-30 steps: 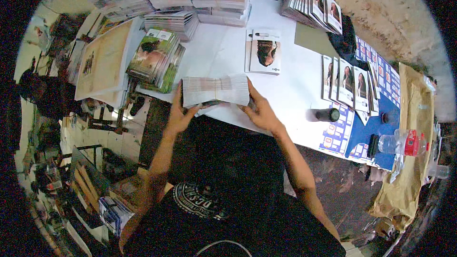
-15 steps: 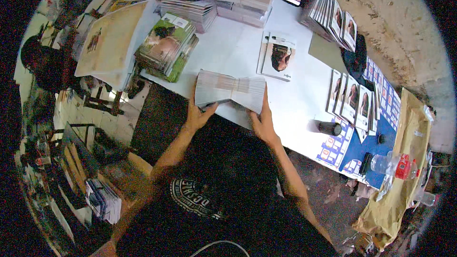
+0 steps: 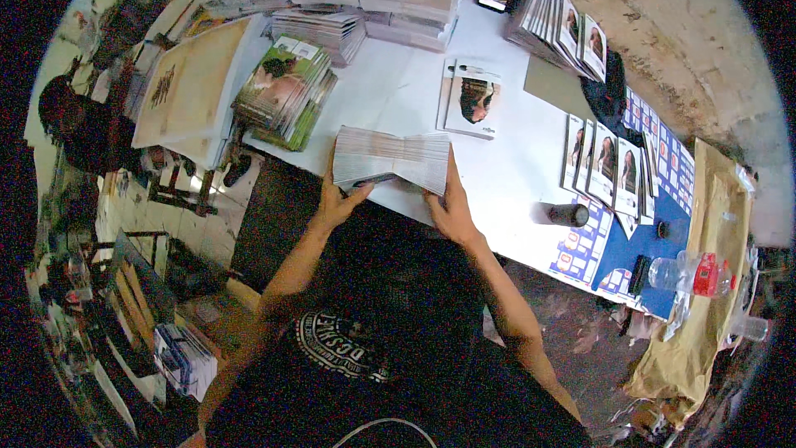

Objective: Sorting and stacking printed brochures into groups on a table.

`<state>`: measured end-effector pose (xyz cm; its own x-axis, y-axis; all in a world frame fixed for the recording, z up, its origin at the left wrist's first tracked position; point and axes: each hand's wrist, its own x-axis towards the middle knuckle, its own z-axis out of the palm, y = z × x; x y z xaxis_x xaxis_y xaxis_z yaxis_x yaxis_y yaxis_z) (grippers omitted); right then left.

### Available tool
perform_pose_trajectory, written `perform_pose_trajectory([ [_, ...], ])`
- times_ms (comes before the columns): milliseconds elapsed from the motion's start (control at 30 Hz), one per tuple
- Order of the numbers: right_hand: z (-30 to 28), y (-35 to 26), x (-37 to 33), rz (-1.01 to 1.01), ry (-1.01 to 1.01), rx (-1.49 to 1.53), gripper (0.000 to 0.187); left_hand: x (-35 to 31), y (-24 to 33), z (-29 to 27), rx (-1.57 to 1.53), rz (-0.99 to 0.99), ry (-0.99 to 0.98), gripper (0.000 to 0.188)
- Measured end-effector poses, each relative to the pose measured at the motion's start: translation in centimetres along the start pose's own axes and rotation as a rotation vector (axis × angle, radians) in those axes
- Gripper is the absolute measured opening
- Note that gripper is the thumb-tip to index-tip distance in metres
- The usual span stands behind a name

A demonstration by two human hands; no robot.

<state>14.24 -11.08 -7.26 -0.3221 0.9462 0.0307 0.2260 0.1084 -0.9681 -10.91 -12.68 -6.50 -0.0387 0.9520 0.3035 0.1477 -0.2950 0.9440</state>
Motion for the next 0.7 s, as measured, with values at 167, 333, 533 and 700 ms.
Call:
perform_pose_trajectory([
  [167,-3.2,-3.2,1.7,-0.111,-0.052,-0.035,0.104,2.1,0.7,-2.0,0.175,-0.012,-0.062,0.11],
  [333,-4.9,0.2,3.8,-0.207,-0.085,-0.233,0.079,5.0,1.6,-4.5,0.267,-0.059,-0.29,0.078],
  [533,-4.2,-1.7,4.9,0.051,0.004,0.301,0.044,6.1,1.2,-3.8,0.145,-0.264,-0.136,0.035],
  [700,-5.5,-1.0,5.7,0.315,0.022,0.26,0.053,7.4,7.6,-0.8,0.15,-0.822,-0.225,0.046],
])
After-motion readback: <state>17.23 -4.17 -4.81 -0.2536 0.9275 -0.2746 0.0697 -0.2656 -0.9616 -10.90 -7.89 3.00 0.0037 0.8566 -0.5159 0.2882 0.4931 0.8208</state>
